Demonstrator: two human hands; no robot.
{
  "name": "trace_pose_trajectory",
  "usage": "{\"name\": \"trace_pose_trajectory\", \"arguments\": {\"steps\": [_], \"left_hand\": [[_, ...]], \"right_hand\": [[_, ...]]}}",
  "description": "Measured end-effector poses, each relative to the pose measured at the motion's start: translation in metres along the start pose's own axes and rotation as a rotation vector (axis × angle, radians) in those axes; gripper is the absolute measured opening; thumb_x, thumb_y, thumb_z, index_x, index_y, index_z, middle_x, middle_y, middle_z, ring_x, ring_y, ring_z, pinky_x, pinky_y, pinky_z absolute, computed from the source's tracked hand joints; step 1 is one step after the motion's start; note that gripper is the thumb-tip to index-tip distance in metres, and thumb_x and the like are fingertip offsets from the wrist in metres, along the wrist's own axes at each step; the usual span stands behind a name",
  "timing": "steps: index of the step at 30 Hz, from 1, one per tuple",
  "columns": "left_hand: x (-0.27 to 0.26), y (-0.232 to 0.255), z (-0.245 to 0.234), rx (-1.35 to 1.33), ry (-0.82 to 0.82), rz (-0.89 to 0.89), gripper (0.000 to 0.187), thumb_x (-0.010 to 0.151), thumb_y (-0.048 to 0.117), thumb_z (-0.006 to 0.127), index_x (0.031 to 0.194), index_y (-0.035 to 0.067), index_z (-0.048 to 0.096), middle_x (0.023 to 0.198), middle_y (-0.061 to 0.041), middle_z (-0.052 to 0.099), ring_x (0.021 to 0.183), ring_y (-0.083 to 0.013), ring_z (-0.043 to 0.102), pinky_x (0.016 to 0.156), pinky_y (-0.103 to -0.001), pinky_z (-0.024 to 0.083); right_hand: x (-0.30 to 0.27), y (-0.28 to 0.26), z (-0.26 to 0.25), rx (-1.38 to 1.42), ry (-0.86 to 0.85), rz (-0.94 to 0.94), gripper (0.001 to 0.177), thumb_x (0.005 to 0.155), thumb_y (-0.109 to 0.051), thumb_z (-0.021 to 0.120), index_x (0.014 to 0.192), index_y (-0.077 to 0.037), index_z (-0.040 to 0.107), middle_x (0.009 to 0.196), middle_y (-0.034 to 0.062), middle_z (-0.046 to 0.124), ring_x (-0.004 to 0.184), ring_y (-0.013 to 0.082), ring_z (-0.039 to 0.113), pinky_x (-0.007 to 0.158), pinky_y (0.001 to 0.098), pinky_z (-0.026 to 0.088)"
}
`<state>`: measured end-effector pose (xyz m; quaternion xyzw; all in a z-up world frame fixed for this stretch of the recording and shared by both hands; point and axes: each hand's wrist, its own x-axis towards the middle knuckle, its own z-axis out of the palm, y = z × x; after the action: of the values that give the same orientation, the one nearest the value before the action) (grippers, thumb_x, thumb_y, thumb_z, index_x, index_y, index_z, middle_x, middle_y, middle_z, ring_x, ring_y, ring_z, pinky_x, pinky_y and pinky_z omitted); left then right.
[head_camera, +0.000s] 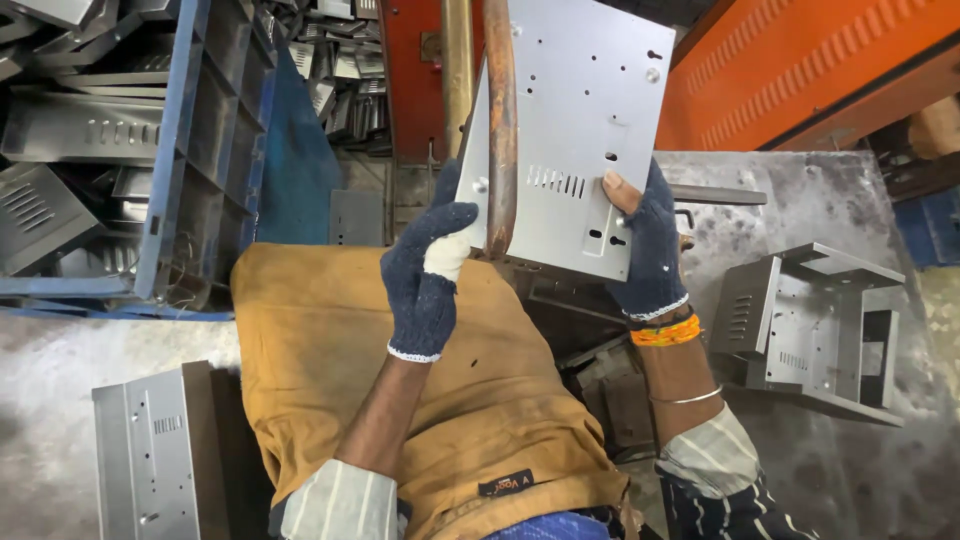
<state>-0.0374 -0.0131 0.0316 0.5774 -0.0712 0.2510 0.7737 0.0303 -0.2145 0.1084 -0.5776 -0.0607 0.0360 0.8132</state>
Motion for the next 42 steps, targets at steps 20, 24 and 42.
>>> {"name": "trace_pose_trajectory", "arguments": {"steps": [20,24,42], "left_hand": [[-0.009,0.004,0.008,0.401,-0.140,0.102,0.052,0.093,-0.002,0.069,0.143,0.003,0.055,0.140,-0.016,0.065,0.123,-0.0232,0.068,0.102,-0.033,0.054],[-0.017,-0.001,0.019,0.423,-0.056,0.029,0.063,0.083,-0.007,0.062,0.143,0.009,0.057,0.131,-0.013,0.072,0.107,-0.0200,0.073,0.093,-0.031,0.057],[-0.017,0.010,-0.006,0.156,0.078,0.100,0.061,0.100,0.000,0.064,0.155,0.004,0.040,0.151,-0.015,0.054,0.140,-0.0212,0.057,0.116,-0.038,0.048]], "right_hand": [[0.052,-0.007,-0.031,-0.150,-0.129,0.045,0.059,0.092,-0.023,0.065,0.144,0.003,0.053,0.120,0.0113,0.069,0.099,0.0154,0.071,0.083,0.0302,0.061],[0.071,-0.004,-0.037,-0.211,-0.189,0.061,0.058,0.092,-0.026,0.065,0.141,0.003,0.055,0.113,0.0120,0.070,0.092,0.0152,0.072,0.076,0.0295,0.061],[0.043,0.002,0.002,-0.122,-0.171,0.038,0.062,0.086,-0.021,0.067,0.142,0.003,0.053,0.124,0.0092,0.069,0.107,0.0151,0.070,0.093,0.0285,0.058]]}}
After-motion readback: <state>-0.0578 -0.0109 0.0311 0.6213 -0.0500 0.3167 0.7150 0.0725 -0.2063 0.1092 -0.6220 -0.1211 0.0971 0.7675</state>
